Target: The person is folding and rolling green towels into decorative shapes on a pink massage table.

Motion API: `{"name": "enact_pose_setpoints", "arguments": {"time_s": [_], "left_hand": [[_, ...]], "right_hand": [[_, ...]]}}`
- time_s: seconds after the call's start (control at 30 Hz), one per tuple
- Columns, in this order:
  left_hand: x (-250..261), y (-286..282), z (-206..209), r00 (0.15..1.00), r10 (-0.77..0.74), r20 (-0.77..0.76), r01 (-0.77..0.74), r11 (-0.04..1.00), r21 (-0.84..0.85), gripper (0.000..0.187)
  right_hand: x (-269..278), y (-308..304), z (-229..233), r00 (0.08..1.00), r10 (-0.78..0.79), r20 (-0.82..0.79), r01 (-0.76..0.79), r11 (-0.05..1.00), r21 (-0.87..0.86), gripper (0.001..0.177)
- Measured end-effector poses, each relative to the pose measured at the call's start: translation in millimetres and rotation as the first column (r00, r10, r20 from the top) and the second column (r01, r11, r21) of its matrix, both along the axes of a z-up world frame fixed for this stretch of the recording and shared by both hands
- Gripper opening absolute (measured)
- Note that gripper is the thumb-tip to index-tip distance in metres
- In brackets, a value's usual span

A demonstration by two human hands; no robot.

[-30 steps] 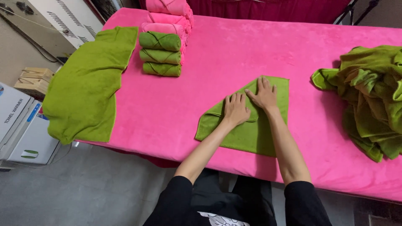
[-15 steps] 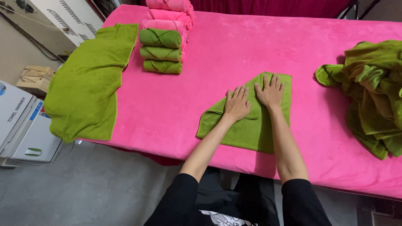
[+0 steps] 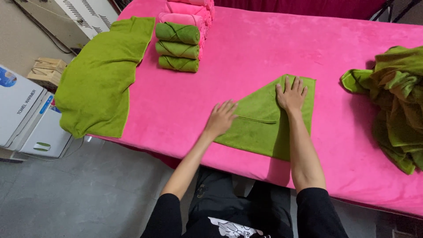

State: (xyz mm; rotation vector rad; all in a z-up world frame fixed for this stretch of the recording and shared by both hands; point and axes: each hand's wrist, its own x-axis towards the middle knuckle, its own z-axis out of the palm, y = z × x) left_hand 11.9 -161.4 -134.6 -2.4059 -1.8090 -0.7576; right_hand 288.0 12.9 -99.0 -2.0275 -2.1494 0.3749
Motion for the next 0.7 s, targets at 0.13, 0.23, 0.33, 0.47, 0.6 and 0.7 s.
{"name": "enact_pose_setpoints", "arguments": {"time_s": [0.13, 0.23, 0.33, 0.47, 0.6, 0.7], "left_hand": [[-43.5, 2.4, -25.7, 0.982, -0.001, 0.186, -0.014, 0.997, 0.078, 0.036], [-43.4, 0.5, -27.0, 0.967, 0.020, 0.255, -0.054, 0.990, 0.129, 0.025], [-45.5, -2.9, -29.4, 0.935, 0.047, 0.352, -0.086, 0.992, 0.097, 0.019], [-46.7, -6.7, -22.2, 0.920, 0.022, 0.392, -0.067, 0.993, 0.101, 0.018], [-45.0, -9.6, -14.5, 0.913, 0.024, 0.407, -0.064, 0.994, 0.085, 0.017], [-45.0, -12.3, -9.2, 0.901, 0.033, 0.432, -0.063, 0.996, 0.056, 0.018]], "right_hand": [[-0.2, -2.7, 0.4, 0.999, 0.013, -0.045, -0.011, 0.999, 0.045, 0.080], [-2.2, -11.1, 5.8, 0.998, 0.015, -0.067, -0.005, 0.989, 0.149, 0.075], [9.1, 4.0, -31.5, 0.992, 0.063, -0.108, 0.002, 0.859, 0.512, 0.047], [8.0, -6.5, -18.1, 0.985, 0.097, -0.142, -0.007, 0.848, 0.530, 0.043], [2.5, -9.1, -5.4, 0.992, 0.002, -0.128, 0.042, 0.940, 0.340, 0.060], [-0.7, -9.6, 2.2, 0.993, -0.029, -0.114, 0.050, 0.981, 0.188, 0.073]]}}
